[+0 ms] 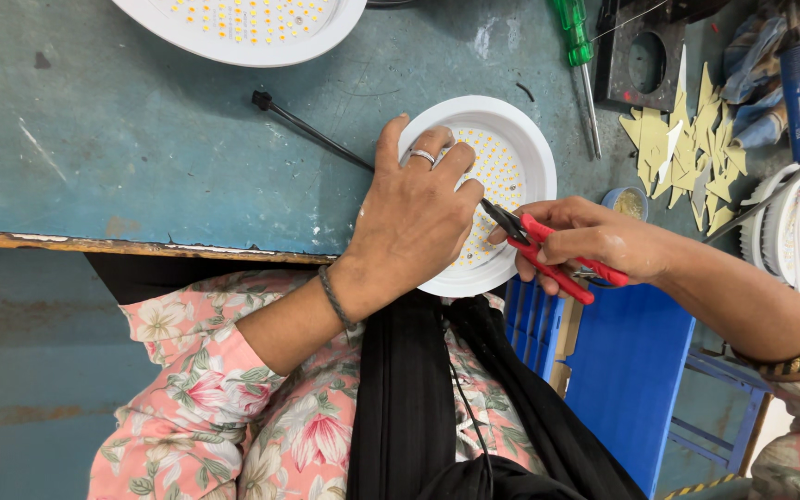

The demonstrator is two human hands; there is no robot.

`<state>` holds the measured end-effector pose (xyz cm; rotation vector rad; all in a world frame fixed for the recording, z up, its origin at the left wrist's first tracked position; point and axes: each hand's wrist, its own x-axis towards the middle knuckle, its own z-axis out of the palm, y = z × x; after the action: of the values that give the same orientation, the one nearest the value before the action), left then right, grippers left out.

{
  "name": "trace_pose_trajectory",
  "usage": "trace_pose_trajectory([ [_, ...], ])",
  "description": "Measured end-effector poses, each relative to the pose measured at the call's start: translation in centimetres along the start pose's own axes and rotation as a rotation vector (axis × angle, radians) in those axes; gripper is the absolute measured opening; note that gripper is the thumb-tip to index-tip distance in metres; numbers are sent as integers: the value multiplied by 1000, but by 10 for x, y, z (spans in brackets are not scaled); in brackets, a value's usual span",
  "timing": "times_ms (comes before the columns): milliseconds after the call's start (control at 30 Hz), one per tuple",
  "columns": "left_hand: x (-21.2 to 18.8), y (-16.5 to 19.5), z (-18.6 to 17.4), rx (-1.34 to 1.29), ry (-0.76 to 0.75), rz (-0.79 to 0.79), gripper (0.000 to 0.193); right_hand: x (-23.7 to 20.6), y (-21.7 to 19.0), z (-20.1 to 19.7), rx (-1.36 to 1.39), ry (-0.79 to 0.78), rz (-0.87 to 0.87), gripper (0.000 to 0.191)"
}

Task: The person applies flux to the center of a circular LED module, then uses a soldering iron to attach wires to the central contact points. They trim excess wire with pliers, inspect the connections, and repeat the process on additional modules, stacking completed units aside.

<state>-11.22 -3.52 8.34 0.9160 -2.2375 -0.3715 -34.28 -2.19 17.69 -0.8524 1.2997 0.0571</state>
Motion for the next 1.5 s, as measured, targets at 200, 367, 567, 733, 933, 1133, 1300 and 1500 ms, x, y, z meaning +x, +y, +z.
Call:
trace_pose_trajectory([
  [200, -1, 0, 0, 4, 6, 1, 13, 1, 9, -2, -4, 4, -31, 51],
  [367, -2, 0, 1, -19, -13, 6, 11, -2, 24, -14, 83, 138, -164, 53],
  [567, -17, 0, -10, -119, 65, -11, 10, -28, 32, -59, 615, 249, -280, 64],
  [733, -28, 19, -14, -84, -4, -104, 31, -28, 46, -67, 606, 142, -348, 68],
  [933, -26, 28, -16, -9, -126, -133, 61, -26, 18, -56, 150, 128, -244, 64],
  [1133, -21, 31, -15, 8, -169, -151, 71, -4, -17, -38, -200, 61, -28, 65],
  [1300, -16, 29, -16, 45, -225, -144, 75, 6, -37, -46, -447, -71, 82, 55],
  [1500, -11, 29, -17, 56, -252, -160, 77, 13, -52, -39, -529, -97, 94, 49],
])
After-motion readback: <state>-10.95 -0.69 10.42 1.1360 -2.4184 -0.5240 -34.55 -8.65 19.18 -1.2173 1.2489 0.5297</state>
